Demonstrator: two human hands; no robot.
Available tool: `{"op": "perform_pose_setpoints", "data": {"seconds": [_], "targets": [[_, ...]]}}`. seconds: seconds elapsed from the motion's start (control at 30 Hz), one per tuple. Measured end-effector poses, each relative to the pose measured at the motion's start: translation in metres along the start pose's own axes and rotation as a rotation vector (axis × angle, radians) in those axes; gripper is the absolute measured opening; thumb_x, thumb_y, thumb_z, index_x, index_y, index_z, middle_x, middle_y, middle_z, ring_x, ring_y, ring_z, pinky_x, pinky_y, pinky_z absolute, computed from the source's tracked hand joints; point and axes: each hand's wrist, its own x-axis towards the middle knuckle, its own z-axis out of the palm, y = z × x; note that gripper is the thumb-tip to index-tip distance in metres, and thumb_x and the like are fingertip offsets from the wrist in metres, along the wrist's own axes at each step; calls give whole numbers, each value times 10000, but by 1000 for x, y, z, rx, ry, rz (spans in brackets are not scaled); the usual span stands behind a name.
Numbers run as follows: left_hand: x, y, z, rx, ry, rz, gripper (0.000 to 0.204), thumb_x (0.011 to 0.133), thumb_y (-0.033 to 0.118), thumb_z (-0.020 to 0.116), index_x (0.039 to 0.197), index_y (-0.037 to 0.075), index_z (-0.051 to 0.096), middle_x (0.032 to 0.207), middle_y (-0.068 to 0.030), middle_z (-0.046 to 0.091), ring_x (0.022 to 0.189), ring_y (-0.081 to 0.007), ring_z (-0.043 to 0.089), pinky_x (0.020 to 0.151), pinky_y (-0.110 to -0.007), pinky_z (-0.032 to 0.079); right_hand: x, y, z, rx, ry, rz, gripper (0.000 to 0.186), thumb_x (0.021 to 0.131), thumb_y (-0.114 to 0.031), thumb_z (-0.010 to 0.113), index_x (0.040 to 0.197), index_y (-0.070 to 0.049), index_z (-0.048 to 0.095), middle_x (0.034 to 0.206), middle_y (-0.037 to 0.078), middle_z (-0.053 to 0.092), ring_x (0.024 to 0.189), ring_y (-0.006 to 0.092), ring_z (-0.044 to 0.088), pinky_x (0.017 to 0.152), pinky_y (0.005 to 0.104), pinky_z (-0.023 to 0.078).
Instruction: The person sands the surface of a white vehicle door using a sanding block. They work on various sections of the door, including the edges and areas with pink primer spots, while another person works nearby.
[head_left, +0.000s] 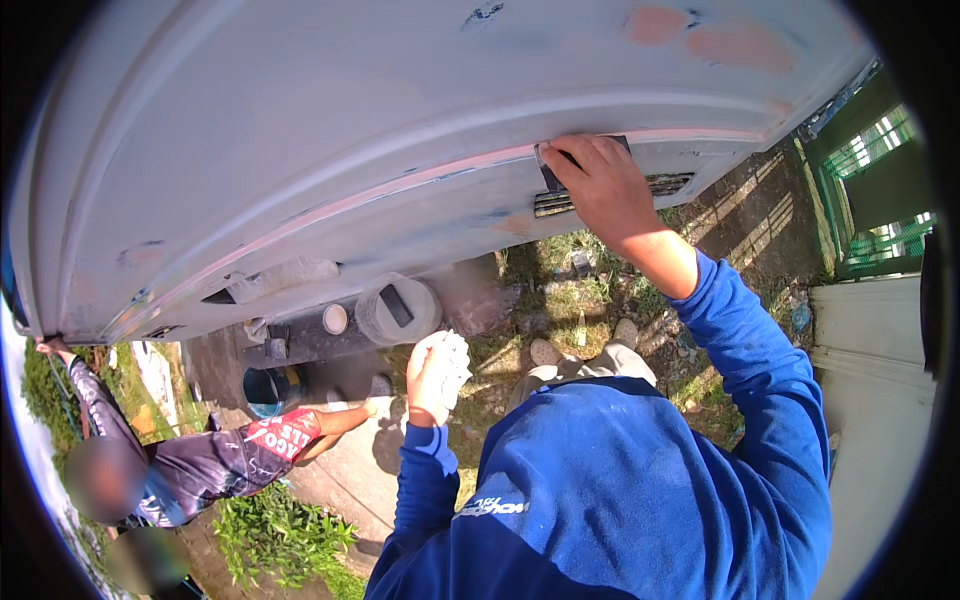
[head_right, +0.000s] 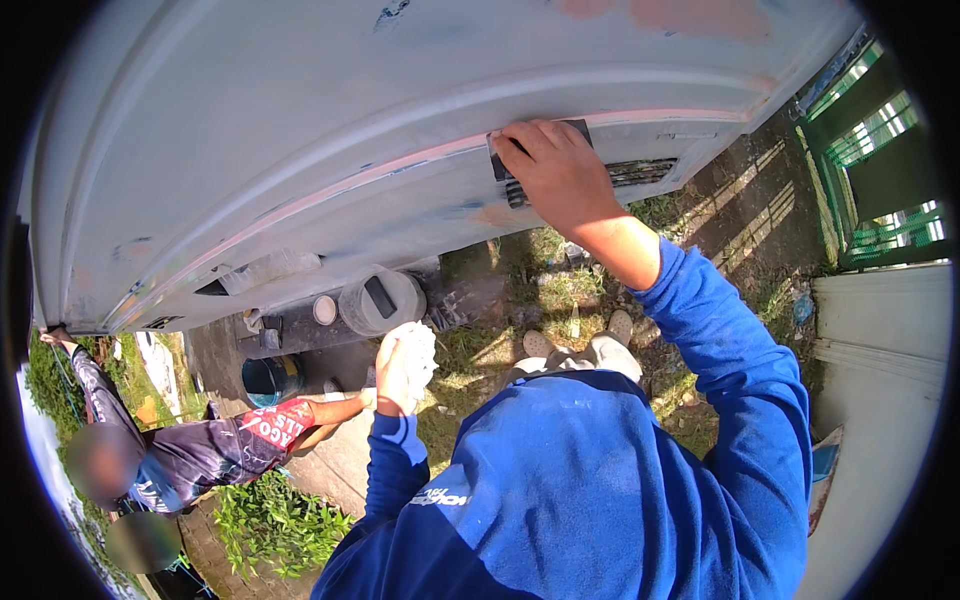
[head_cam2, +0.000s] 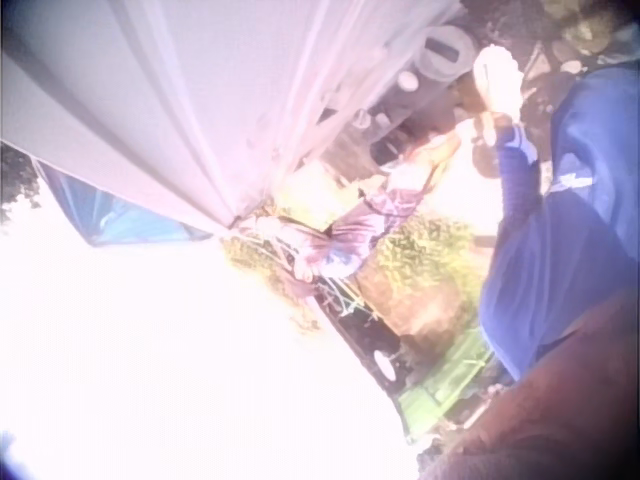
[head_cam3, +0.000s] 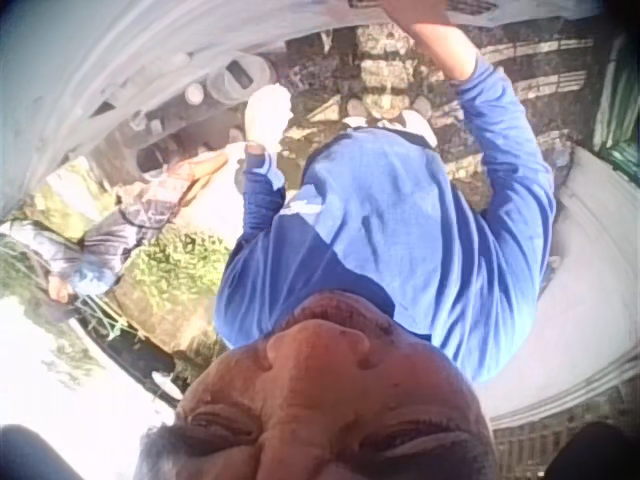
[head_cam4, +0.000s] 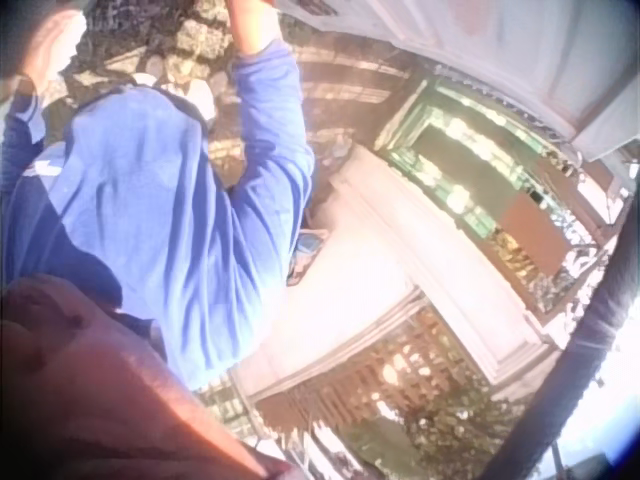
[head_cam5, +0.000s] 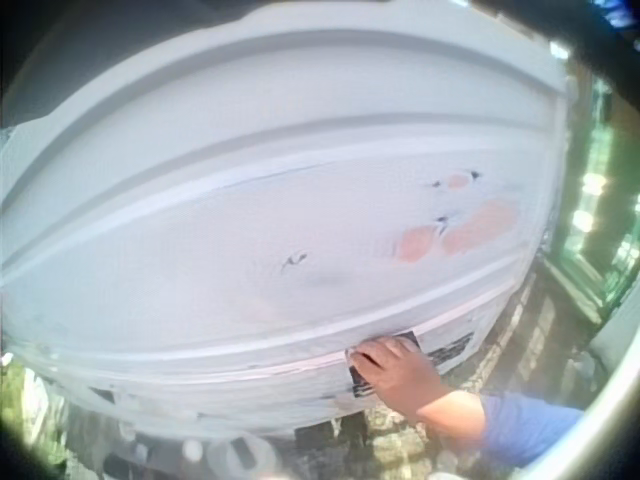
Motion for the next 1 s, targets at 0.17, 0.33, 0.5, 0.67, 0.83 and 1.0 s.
{"op": "perform_pose_setpoints", "data": {"seconds": [0.17,0.33,0.5,0.67,0.83,1.0], "targets": [[9,40,-18,-58,99,291,311,1004,145,619,1292,32,581,1053,-122,686,742,-163,678,583,-274,562,61,-101,64,11,121,-19,364,835,-180,589,1136,8,671,1139,108,617,1119,267,570,993,398,466],[79,144,-29,1156,598,1190,584,925,70,610,1483,-5,456,1479,-209,472,1169,-375,633,948,-462,547,144,-216,118,-6,64,-81,417,820,-250,614,1153,-8,686,1098,86,628,1076,258,539,948,383,437],[102,192,-3,1428,772,1090,646,864,95,604,1483,-5,452,1554,-204,409,1171,-429,633,927,-499,558,113,-165,98,69,-35,-63,362,850,-215,610,1156,-41,694,1118,76,625,1107,236,559,964,364,448],[94,174,34,1585,844,1041,586,863,108,608,1436,30,516,1521,-122,486,1051,-374,682,837,-467,597,42,-75,35,60,-59,72,350,857,-130,627,1194,-38,653,1210,85,591,1159,269,566,994,405,462],[70,139,113,1695,787,1108,534,864,96,607,1391,28,553,1452,-97,550,971,-310,679,791,-413,610,-86,-17,-29,220,-151,396,391,851,-26,667,1242,0,677,1224,145,622,1131,359,608,944,448,523],[69,97,181,1694,583,1179,567,845,102,615,1398,-1,548,1409,-133,577,948,-299,671,790,-400,605,-278,8,-53,337,-316,966,295,947,10,588,1232,5,661,1183,165,611,1081,347,626,931,409,513]]}}
